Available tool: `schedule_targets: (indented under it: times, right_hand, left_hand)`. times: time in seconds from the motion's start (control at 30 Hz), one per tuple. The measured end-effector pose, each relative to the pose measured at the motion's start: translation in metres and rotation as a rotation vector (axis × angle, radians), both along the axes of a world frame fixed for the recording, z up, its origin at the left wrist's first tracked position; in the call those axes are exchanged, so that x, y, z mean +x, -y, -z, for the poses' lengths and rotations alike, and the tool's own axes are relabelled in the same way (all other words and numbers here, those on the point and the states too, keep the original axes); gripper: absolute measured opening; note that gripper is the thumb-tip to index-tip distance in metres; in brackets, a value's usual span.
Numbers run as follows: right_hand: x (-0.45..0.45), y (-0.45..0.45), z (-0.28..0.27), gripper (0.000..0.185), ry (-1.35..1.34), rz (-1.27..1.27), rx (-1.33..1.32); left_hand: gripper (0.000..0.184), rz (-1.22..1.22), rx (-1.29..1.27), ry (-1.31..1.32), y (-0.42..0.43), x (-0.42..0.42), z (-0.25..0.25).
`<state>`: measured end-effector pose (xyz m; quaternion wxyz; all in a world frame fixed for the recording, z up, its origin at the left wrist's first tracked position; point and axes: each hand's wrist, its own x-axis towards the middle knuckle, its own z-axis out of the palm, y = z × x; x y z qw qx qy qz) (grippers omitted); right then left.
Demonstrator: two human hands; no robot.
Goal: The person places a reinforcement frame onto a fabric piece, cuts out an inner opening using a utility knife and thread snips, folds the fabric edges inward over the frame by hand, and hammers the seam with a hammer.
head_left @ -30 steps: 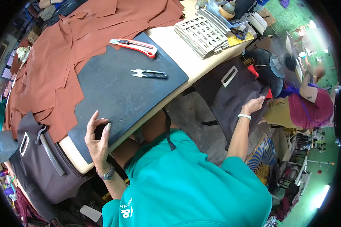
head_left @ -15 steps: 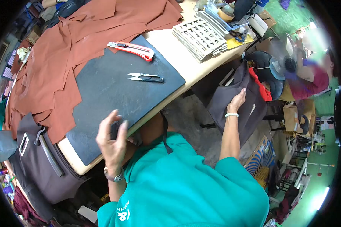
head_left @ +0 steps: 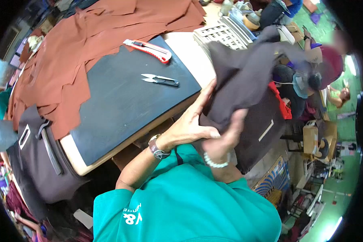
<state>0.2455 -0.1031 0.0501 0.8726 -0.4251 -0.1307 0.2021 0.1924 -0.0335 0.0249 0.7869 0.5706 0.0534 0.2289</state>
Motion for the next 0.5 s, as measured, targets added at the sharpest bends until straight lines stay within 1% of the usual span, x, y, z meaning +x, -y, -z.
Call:
schedule_targets:
  times: [0.03, 0.07, 0.1, 0.13, 0.2, 0.27, 0.3, 0.33, 0.37, 0.4, 0.43, 0.47, 0.5]
  right_hand:
    - [-0.013, -0.008, -0.002, 0.061, 0.038, -0.115, 0.06]
    - [-0.026, -0.015, -0.004, 0.063, 0.074, -0.233, 0.116]
    - [-0.03, -0.022, -0.001, 0.064, 0.168, -0.373, 0.163]
    - [-0.035, -0.03, 0.003, 0.066, 0.262, -0.513, 0.215]
    - [-0.042, -0.042, 0.009, 0.066, 0.252, -0.723, 0.222]
    - [-0.039, -0.057, 0.002, 0.061, 0.217, -0.83, 0.102]
    - [-0.032, -0.065, -0.002, 0.057, 0.338, -0.868, 0.028]
    - [-0.024, -0.074, -0.007, 0.053, 0.464, -0.901, -0.04]
    - [-0.017, -0.085, -0.007, 0.05, 0.744, -0.844, -0.094]
    - [-0.009, -0.096, -0.007, 0.049, 1.012, -0.748, -0.137]
    - [-0.008, -0.106, -0.008, 0.052, 1.359, -0.528, -0.158]
    - [-0.014, -0.112, -0.018, 0.065, 1.403, -0.515, -0.138]
    - [-0.016, -0.12, -0.023, 0.069, 1.497, -0.504, -0.111]
  left_hand:
    - [0.107, -0.052, 0.036, 0.003, -0.003, -0.01, 0.006]
    - [0.086, -0.166, -0.163, 0.017, -0.003, -0.016, 0.005]
    - [0.065, -0.372, -0.224, -0.035, -0.004, -0.028, -0.005]
    - [0.056, -0.409, -0.244, 0.018, -0.013, -0.041, -0.007]
    - [0.043, -0.472, -0.327, 0.088, -0.033, -0.069, -0.001]
    - [0.037, -0.51, -0.429, 0.155, -0.053, -0.09, 0.012]
    - [0.036, -0.614, -0.419, 0.09, -0.057, -0.099, 0.006]
    - [0.034, -0.63, -0.402, 0.072, -0.063, -0.109, 0.009]
    - [0.033, -0.646, -0.386, 0.056, -0.068, -0.119, 0.013]
    - [0.033, -0.734, -0.239, -0.078, -0.069, -0.127, 0.015]
    - [0.033, -0.814, -0.095, -0.218, -0.069, -0.134, 0.015]
    - [0.032, -0.844, -0.027, -0.33, -0.069, -0.137, 0.013]
    - [0.031, -0.841, -0.043, -0.444, -0.067, -0.142, 0.007]
